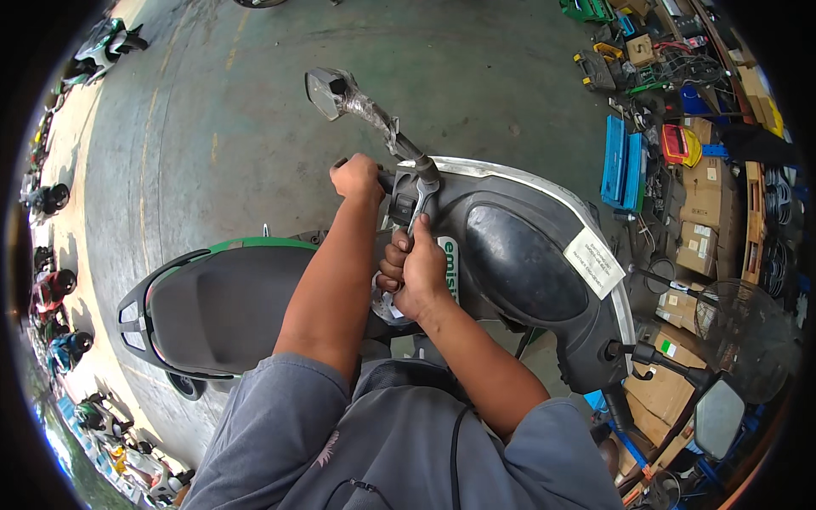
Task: The person uses a power tool to remove bolts from a metal component, picks up a wrench from a tray of tools, and uses it to loosen and remove a side mirror from a scooter, finally placing the mirror inside a spare tire on the floor.
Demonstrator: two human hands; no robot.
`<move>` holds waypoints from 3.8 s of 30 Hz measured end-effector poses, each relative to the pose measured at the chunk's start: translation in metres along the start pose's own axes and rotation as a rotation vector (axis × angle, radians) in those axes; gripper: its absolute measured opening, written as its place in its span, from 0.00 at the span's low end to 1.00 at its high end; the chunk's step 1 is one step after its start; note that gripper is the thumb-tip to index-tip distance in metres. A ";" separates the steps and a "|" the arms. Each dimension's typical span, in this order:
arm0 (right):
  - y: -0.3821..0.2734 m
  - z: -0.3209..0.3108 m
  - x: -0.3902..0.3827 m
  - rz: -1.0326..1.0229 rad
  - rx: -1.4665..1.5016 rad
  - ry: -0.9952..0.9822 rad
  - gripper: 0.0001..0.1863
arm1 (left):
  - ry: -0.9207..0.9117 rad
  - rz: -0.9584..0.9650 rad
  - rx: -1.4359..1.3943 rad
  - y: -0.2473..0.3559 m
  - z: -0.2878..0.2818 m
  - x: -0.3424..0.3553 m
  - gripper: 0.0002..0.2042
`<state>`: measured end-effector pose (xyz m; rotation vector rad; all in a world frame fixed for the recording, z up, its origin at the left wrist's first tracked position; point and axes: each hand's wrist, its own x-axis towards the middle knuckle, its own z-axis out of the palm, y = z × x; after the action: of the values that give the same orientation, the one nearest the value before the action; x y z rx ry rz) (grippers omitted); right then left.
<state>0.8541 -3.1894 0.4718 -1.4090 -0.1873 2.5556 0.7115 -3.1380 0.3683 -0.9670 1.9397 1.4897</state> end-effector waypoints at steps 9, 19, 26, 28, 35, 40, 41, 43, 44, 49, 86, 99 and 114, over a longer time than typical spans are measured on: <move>-0.024 -0.003 -0.014 0.190 0.071 -0.199 0.25 | -0.230 -0.458 -0.224 -0.001 0.013 0.029 0.10; -0.009 -0.005 -0.010 0.270 0.192 -0.344 0.25 | -0.374 -0.608 -0.107 -0.002 -0.008 0.095 0.06; -0.018 -0.015 -0.009 0.281 0.163 -0.251 0.25 | -0.344 -0.626 -0.093 -0.015 0.012 0.089 0.11; -0.045 -0.024 -0.011 0.389 0.157 -0.301 0.25 | -0.364 -0.623 -0.099 -0.013 0.019 0.094 0.10; -0.071 -0.067 -0.160 0.299 -0.498 -0.284 0.25 | -0.505 -0.227 -0.033 -0.046 -0.007 0.135 0.07; -0.060 -0.095 -0.148 -0.097 -0.840 -0.467 0.26 | -0.400 -0.102 0.022 -0.002 0.015 0.057 0.16; -0.061 -0.098 -0.150 -0.110 -0.817 -0.477 0.24 | -0.446 -0.016 -0.068 0.005 0.006 0.049 0.18; -0.067 -0.101 -0.156 -0.152 -0.816 -0.446 0.24 | -0.541 0.155 -0.245 0.021 -0.014 0.039 0.23; -0.067 -0.106 -0.158 -0.166 -0.818 -0.426 0.24 | -0.586 0.234 -0.335 0.024 -0.026 0.036 0.25; -0.051 -0.113 -0.148 -0.496 -0.821 -0.222 0.16 | -1.155 -0.181 -1.100 0.066 -0.054 -0.013 0.31; -0.097 -0.052 -0.090 -1.602 -1.987 1.150 0.11 | -1.732 1.443 0.469 0.148 -0.083 -0.121 0.33; -0.094 -0.062 -0.087 -1.683 -1.782 1.164 0.12 | -0.903 1.593 0.079 0.082 -0.056 -0.158 0.38; -0.094 -0.063 -0.091 -1.796 -1.723 0.940 0.10 | -1.646 0.892 0.048 0.052 -0.028 -0.062 0.44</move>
<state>0.9664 -3.1202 0.5332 -1.1551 -2.2078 -0.1807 0.7096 -3.1428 0.4535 1.1264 0.9668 1.6276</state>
